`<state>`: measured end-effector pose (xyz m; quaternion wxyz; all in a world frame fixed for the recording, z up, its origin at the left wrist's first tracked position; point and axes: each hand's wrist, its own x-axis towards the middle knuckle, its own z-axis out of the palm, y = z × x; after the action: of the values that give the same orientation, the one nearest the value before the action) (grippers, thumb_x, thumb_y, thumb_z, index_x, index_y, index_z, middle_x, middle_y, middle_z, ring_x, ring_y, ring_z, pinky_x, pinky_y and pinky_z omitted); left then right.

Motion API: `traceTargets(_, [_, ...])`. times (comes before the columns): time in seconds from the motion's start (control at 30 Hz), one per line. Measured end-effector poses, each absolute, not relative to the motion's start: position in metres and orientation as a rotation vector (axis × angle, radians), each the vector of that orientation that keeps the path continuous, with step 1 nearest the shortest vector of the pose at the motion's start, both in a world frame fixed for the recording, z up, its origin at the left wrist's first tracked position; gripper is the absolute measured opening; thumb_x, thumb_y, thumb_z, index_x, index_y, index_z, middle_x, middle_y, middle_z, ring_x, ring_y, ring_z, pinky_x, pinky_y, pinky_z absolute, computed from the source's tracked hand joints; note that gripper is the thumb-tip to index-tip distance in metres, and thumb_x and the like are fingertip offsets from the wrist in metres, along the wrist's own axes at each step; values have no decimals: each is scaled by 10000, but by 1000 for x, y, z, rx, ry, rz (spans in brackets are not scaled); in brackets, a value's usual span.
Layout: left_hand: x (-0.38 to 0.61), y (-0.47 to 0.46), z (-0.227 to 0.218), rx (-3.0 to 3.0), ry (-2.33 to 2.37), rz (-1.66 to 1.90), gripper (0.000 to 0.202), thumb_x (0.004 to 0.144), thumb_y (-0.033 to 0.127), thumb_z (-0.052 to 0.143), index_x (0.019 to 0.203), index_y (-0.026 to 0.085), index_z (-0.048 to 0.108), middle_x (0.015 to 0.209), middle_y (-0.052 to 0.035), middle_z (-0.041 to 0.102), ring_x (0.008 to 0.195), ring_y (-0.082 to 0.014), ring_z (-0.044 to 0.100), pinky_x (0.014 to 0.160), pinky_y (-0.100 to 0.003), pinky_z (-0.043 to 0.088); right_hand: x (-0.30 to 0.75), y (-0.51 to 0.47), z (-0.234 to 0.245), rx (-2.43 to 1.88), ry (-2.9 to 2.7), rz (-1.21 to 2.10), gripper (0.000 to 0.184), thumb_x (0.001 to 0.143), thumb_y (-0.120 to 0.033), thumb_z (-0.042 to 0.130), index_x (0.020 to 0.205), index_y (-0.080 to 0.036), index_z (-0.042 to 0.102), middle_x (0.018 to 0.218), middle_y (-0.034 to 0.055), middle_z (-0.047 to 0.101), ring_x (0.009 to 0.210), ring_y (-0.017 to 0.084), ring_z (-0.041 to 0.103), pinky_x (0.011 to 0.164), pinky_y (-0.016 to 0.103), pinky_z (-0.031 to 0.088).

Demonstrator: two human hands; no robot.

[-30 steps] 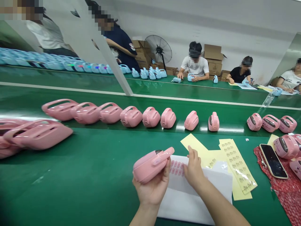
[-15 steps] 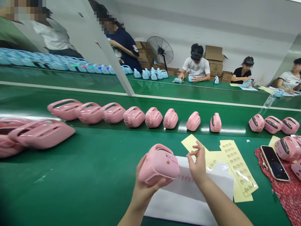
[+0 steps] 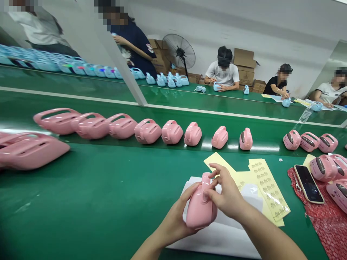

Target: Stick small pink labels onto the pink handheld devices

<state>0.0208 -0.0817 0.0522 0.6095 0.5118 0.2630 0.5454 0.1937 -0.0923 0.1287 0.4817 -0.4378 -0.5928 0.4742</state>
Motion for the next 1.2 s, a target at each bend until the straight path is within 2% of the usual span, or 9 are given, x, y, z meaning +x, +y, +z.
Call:
traceTargets(0.23, [19, -83, 65, 1472, 672, 1246, 855, 361, -69, 734, 1138, 272, 632, 1233, -122, 586, 1133, -413, 506, 979, -573, 302, 189, -96, 123, -1011, -1408, 1083, 491, 733, -130, 568, 1180, -252, 404, 805, -29, 492, 630, 107, 571, 671, 330, 512])
traceTargets(0.47, [22, -84, 64, 1196, 625, 1278, 791, 320, -92, 733, 1042, 229, 688, 1179, -145, 615, 1158, -420, 482, 1008, -575, 239, 189, -99, 116, -1016, -1610, 708, 510, 769, -102, 516, 1228, -283, 386, 848, -2, 491, 687, 132, 579, 680, 336, 538])
traceTargets(0.6, [22, -85, 67, 1239, 655, 1289, 774, 328, -91, 737, 1037, 214, 686, 1171, -155, 619, 1177, -419, 463, 1012, -593, 208, 183, -107, 111, -976, -1721, 333, 537, 832, -102, 466, 1306, -322, 343, 962, 48, 526, 814, 171, 595, 770, 380, 535])
traceTargets(0.7, [21, -84, 67, 1281, 674, 1312, 741, 329, -68, 759, 1012, 212, 696, 1139, -162, 637, 1163, -423, 478, 1012, -598, 203, 181, -110, 111, -1030, -1715, 169, 543, 851, -133, 482, 1333, -326, 326, 1168, 90, 505, 1055, 225, 545, 889, 432, 486])
traceTargets(0.83, [19, -85, 68, 1507, 667, 1293, 803, 332, -13, 803, 1069, 278, 669, 1147, -122, 646, 1128, -402, 520, 1016, -594, 213, 196, -96, 110, -1142, -1637, 432, 572, 831, -256, 549, 1348, -271, 304, 1298, 119, 461, 1203, 257, 457, 960, 481, 416])
traceTargets(0.93, [22, -92, 71, 1485, 533, 1240, 941, 299, -41, 809, 1164, 274, 613, 1220, -159, 592, 1147, -439, 487, 994, -610, 250, 215, -81, 102, -1089, -1635, 877, 522, 819, -312, 553, 1300, -227, 367, 1142, 103, 590, 1060, 223, 568, 855, 411, 473])
traceTargets(1.03, [34, -99, 72, 1318, 350, 1127, 1052, 338, -18, 818, 1283, 311, 490, 1298, -163, 526, 1156, -455, 468, 946, -648, 290, 229, -76, 94, -1023, -1603, 1192, 439, 804, -305, 556, 1213, -198, 436, 735, -11, 633, 669, 144, 615, 587, 266, 479])
traceTargets(1.1, [45, -100, 71, 1244, 299, 1066, 1102, 362, -5, 820, 1322, 358, 418, 1318, -135, 516, 1162, -441, 469, 938, -641, 309, 239, -80, 95, -1064, -1494, 1220, 369, 794, -283, 546, 1142, -194, 460, 561, -81, 532, 484, 102, 524, 466, 207, 406])
traceTargets(1.2, [61, -99, 63, 1215, 449, 1069, 1014, 478, 16, 789, 1333, 386, 387, 1336, -91, 509, 1204, -377, 454, 965, -554, 352, 267, -89, 109, -1187, -1313, 993, 372, 729, -269, 582, 1073, -200, 456, 491, -116, 441, 405, 83, 431, 406, 181, 326])
